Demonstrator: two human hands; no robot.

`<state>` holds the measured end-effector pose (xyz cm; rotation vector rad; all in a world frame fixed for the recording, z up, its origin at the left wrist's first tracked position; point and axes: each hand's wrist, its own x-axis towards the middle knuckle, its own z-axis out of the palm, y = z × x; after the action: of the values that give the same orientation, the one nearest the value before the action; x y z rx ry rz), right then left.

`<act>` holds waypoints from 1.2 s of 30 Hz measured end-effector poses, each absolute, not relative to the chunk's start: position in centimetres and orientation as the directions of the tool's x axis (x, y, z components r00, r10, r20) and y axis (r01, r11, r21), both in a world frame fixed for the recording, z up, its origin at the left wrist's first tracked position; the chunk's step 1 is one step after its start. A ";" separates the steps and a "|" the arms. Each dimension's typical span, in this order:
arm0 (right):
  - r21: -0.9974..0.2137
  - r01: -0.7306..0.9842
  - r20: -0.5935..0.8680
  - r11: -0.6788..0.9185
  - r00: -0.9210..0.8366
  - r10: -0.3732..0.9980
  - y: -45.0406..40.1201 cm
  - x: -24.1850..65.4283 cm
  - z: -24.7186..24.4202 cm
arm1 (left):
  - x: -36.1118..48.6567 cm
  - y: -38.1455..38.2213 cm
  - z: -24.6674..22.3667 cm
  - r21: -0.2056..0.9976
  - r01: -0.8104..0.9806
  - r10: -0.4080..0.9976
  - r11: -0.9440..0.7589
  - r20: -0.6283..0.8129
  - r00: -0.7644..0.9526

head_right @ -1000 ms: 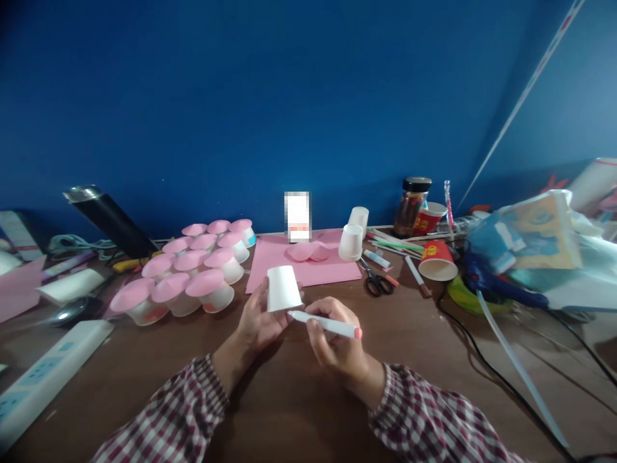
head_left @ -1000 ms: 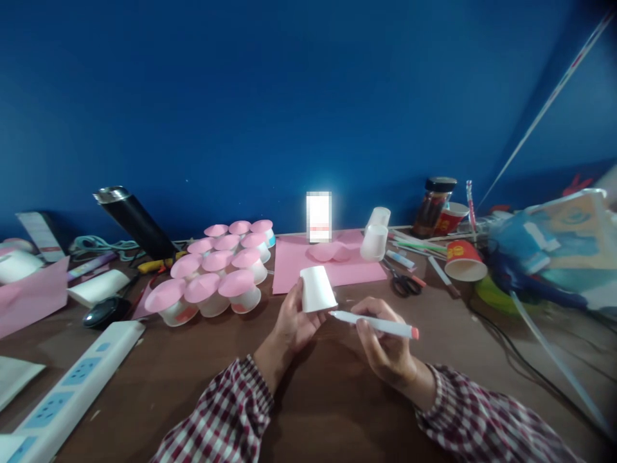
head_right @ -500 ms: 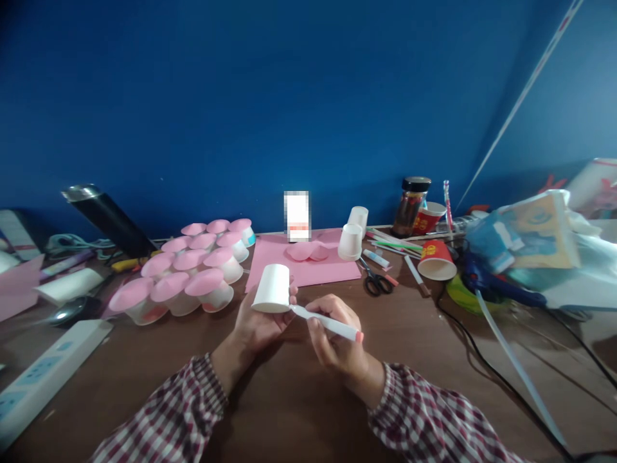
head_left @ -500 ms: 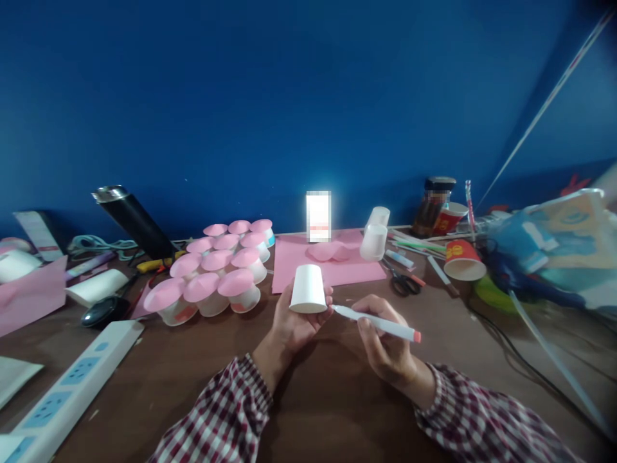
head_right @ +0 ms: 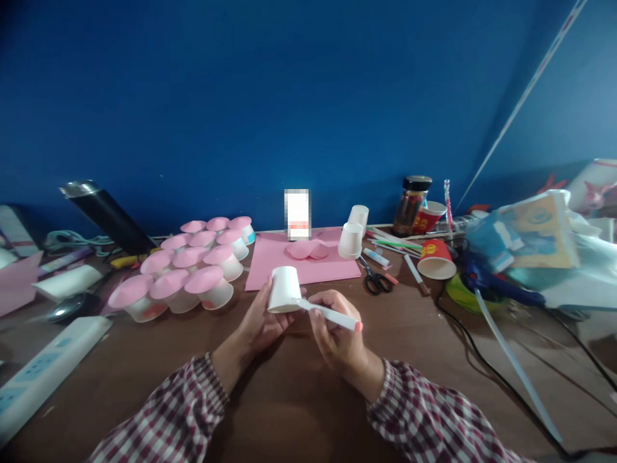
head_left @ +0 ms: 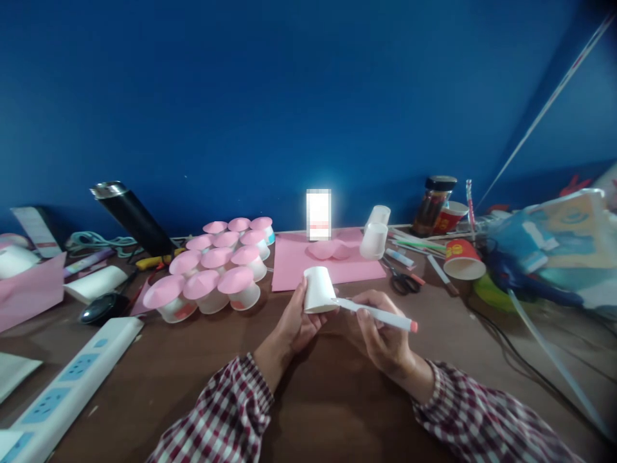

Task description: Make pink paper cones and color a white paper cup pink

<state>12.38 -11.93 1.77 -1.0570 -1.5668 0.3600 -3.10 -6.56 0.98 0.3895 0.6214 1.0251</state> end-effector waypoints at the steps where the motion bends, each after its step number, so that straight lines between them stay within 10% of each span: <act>1: -0.731 0.415 0.618 0.542 0.065 0.784 -11.9 12.4 1.7 | -3.0 -6.6 0.9 0.576 -0.667 0.881 0.473 -0.291 0.373; 36: -0.784 0.394 0.531 0.481 0.022 0.847 -11.4 12.4 1.1 | -2.2 -6.6 0.0 0.657 -0.644 0.915 0.392 -0.204 0.349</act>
<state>12.38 -11.35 1.10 -1.1037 -1.5846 0.4958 -2.23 -6.64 -0.01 0.5183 0.6069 1.0700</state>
